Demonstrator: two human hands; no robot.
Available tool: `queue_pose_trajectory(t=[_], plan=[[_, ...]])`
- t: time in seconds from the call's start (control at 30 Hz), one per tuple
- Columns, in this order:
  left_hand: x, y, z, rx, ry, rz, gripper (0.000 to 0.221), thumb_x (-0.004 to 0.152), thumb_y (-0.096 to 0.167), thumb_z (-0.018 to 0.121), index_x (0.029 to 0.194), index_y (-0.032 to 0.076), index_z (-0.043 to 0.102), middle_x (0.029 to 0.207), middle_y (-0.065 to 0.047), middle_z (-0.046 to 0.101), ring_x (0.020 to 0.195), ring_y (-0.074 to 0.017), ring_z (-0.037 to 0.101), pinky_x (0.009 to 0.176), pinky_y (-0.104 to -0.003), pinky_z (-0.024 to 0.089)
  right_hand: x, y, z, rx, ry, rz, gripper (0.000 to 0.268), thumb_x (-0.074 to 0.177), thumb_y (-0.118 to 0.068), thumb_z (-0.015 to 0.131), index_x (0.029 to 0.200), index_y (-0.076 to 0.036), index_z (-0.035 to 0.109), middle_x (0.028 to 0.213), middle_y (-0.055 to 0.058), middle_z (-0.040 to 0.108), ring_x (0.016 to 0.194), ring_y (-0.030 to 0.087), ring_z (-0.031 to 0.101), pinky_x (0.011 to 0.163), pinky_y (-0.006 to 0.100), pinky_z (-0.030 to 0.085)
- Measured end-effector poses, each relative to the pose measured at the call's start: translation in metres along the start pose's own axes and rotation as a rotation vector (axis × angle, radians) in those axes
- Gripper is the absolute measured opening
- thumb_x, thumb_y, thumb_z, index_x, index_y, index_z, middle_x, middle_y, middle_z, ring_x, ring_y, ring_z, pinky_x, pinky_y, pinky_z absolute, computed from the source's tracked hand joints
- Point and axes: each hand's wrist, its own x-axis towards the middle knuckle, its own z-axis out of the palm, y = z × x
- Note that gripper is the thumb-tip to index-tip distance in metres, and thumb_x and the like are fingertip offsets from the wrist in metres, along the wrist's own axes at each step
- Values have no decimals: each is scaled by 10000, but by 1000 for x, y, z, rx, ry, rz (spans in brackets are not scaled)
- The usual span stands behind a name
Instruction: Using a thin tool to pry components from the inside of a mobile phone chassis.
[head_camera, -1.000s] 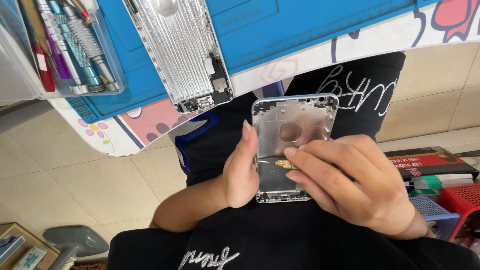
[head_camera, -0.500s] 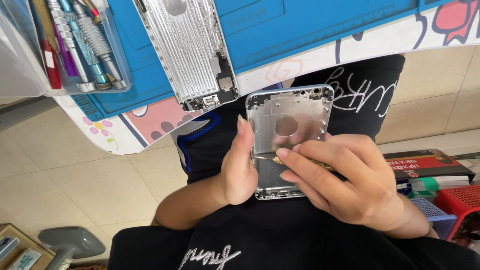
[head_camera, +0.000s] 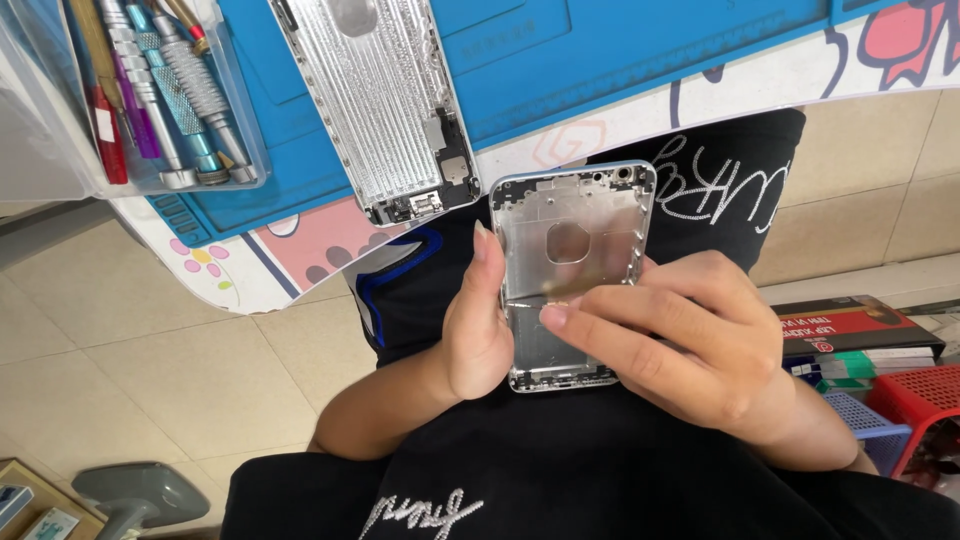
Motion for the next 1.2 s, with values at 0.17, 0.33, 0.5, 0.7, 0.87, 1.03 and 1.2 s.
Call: queue_pose_trajectory(t=[0.17,0.33,0.5,0.7,0.87,1.03,1.2], plan=[[-1,4,0,25,-38,2,604,1160,518,263,1484,52,471,1413,-68,578,1324,-167,535,1182,-342,418,3,0,0,-14,-11,-14,346,768,-55,842,1101,-111,769,973,-33,711,810,187,570,714,303,511],[-2,3,-4,-29,-10,19,569,1179,485,272,1497,54,467,1413,-70,575,1323,-172,531,1179,-349,416,10,-2,-2,0,-28,-17,388,761,-19,819,1127,-134,764,979,-38,708,842,183,572,744,304,514],[-2,3,-4,2,-6,35,558,1176,478,280,1502,63,462,1419,-63,571,1330,-164,527,1184,-343,407,12,-3,0,-40,-44,-12,364,774,-60,877,1114,-103,753,964,-28,707,833,195,582,732,309,522],[0,4,-2,-6,-42,19,587,1172,496,266,1498,47,457,1435,-72,570,1341,-170,530,1191,-347,409,9,-1,0,-32,-34,-25,379,774,-50,857,1135,-105,754,1004,-22,715,860,194,600,756,309,527],[2,6,-3,24,-29,50,574,1172,482,287,1519,54,448,1417,-64,562,1344,-163,522,1198,-341,403,6,1,2,-17,-26,-47,373,767,-36,825,1129,-99,765,1015,-14,718,879,193,608,762,309,526],[1,7,-2,-7,-37,15,590,1156,499,276,1505,58,455,1417,-67,578,1324,-172,542,1173,-347,418,13,0,2,1,-20,-34,338,764,-55,828,1095,-81,763,1010,-1,726,898,205,627,780,318,536],[2,4,-5,-28,-28,14,573,1173,489,264,1495,58,465,1421,-71,575,1327,-168,533,1181,-347,411,3,3,2,49,-20,-38,371,769,-12,811,1128,-89,757,1031,0,732,940,194,640,801,312,528]])
